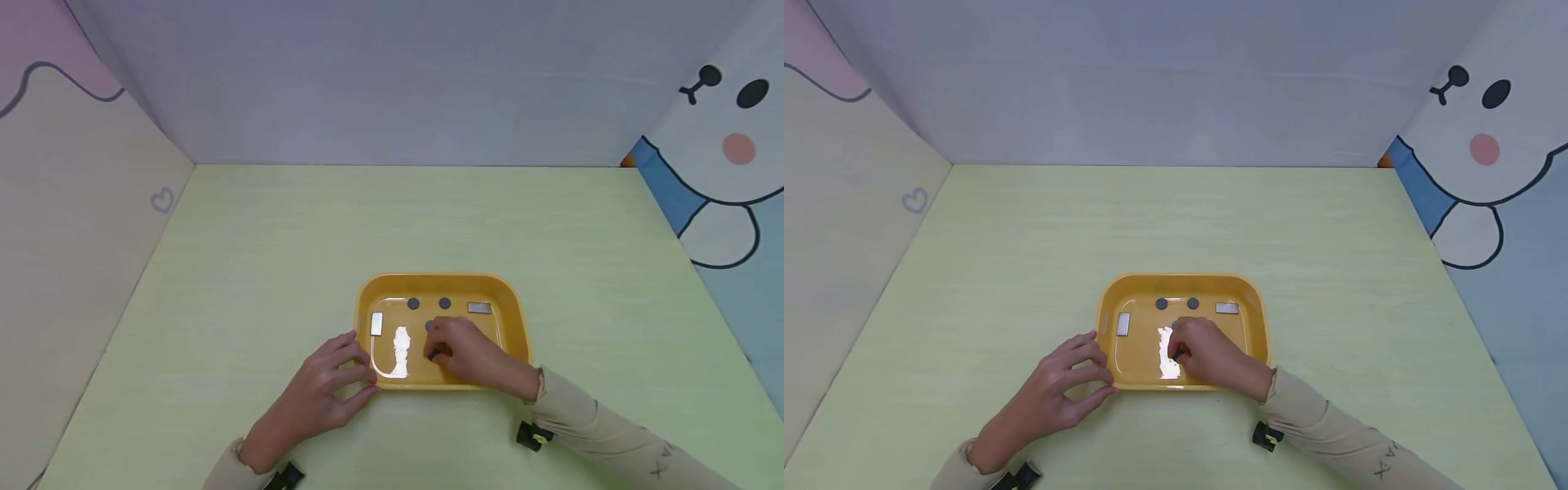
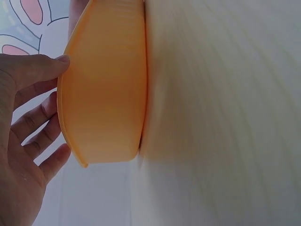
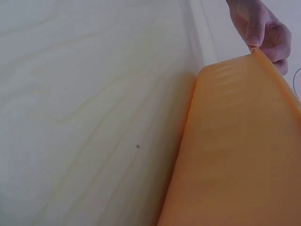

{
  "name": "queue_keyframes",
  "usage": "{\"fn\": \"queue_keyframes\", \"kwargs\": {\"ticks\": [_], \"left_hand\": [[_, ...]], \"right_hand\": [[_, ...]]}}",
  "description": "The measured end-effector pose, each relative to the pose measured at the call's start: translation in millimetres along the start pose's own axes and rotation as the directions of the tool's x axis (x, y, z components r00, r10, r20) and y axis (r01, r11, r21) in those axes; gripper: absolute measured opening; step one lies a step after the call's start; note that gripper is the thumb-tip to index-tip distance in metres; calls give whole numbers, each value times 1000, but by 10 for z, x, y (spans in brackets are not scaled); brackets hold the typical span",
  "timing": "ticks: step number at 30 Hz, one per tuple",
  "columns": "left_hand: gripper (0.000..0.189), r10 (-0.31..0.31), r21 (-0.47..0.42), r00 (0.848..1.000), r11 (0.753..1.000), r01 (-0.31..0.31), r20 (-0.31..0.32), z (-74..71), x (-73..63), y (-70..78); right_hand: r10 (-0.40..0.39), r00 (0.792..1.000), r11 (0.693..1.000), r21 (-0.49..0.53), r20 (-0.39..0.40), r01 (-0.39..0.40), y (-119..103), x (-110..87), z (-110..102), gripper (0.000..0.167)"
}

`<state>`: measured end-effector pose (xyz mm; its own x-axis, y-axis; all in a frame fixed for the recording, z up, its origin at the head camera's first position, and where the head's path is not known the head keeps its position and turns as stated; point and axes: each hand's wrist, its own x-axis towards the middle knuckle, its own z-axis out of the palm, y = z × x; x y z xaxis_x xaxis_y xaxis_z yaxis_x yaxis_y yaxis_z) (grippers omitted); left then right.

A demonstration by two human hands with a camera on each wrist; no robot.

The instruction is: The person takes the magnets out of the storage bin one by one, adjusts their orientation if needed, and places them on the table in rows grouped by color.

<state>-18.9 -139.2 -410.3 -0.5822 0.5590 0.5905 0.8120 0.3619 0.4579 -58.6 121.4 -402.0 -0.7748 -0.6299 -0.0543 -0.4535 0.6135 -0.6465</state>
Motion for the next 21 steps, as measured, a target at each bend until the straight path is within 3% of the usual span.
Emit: {"fn": "queue_keyframes", "kwargs": {"ticks": [14,21], "left_hand": [[8,8,5,1000,1000,-8,-9,7,23,16],[9,11,1,1000,1000,-11,-7,17,16,32]], "right_hand": [[-88,995,994,63,54,85,63,-2,-21,13],[-69,994,995,81,80,62,62,-35,-39,7]]}}
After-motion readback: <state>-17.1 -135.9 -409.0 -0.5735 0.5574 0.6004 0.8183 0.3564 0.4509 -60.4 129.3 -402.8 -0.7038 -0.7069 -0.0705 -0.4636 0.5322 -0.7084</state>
